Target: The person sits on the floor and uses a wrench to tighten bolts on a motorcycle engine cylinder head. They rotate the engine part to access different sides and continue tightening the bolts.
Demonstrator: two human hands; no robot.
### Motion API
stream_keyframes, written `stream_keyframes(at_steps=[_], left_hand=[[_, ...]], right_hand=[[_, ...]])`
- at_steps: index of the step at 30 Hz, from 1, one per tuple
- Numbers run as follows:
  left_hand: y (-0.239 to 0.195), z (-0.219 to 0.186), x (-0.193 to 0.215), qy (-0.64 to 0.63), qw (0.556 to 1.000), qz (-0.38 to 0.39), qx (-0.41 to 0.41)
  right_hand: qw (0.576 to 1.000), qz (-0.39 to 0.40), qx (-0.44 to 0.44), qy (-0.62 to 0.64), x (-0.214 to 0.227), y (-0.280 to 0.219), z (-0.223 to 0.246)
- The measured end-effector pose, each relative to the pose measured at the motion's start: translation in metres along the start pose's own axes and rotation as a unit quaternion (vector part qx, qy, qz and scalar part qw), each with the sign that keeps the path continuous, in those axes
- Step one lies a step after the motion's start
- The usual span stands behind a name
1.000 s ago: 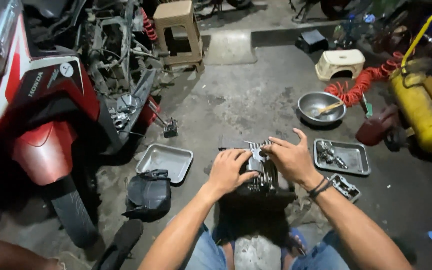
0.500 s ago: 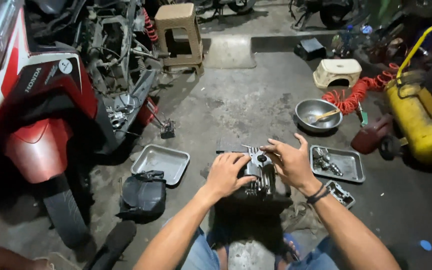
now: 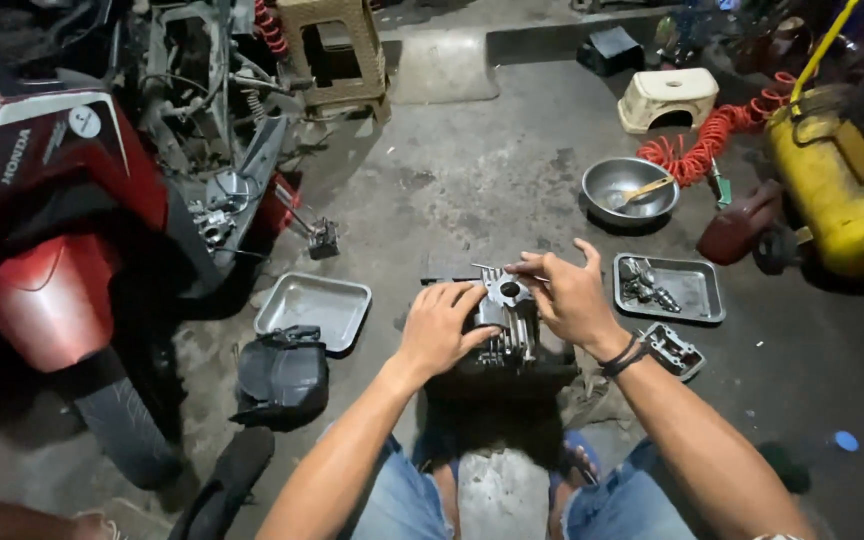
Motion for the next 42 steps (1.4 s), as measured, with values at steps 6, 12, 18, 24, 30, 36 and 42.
stream_keyframes(at_steps=[6, 12, 18, 24, 30, 36, 42], left_hand=[[0.001, -0.001, 0.004, 0.003, 1.0, 0.004, -0.006], [-0.002, -0.002, 0.001, 0.018, 1.0, -0.017, -0.016], [0.0, -0.001, 0.001, 0.01, 1.0, -0.012, -0.021], [-0.001, -0.005, 0.009, 0.007, 1.0, 0.0, -0.02], [0.0, -0.002, 0.003, 0.009, 1.0, 0.011, -0.013], [-0.001, -0.003, 0.009, 0.003, 1.0, 0.007, -0.009], [-0.001, -0.002, 0.009, 0.014, 1.0, -0.013, -0.003]], right_hand=[[1.0, -0.001, -0.01, -0.004, -0.001, 0.002, 0.007], [0.999, 0.017, -0.05, 0.008, -0.013, -0.004, -0.01], [0.997, 0.034, -0.066, -0.016, -0.013, -0.003, -0.001], [0.998, 0.028, -0.05, -0.013, -0.008, -0.001, 0.011], [1.0, -0.008, -0.024, 0.016, -0.006, -0.002, 0.006], [0.996, 0.003, -0.078, 0.048, -0.012, 0.001, -0.007], [0.994, 0.059, -0.082, 0.029, -0.014, 0.007, 0.015]])
Point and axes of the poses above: each hand's wrist, its own y-axis towards the middle knuckle, its own x-axis out of the back of the hand, z = x × y, the point moved 5 cm from there along y, towards the middle knuckle, and after that the axes turned 12 degrees about y, right-handed, at the moved point
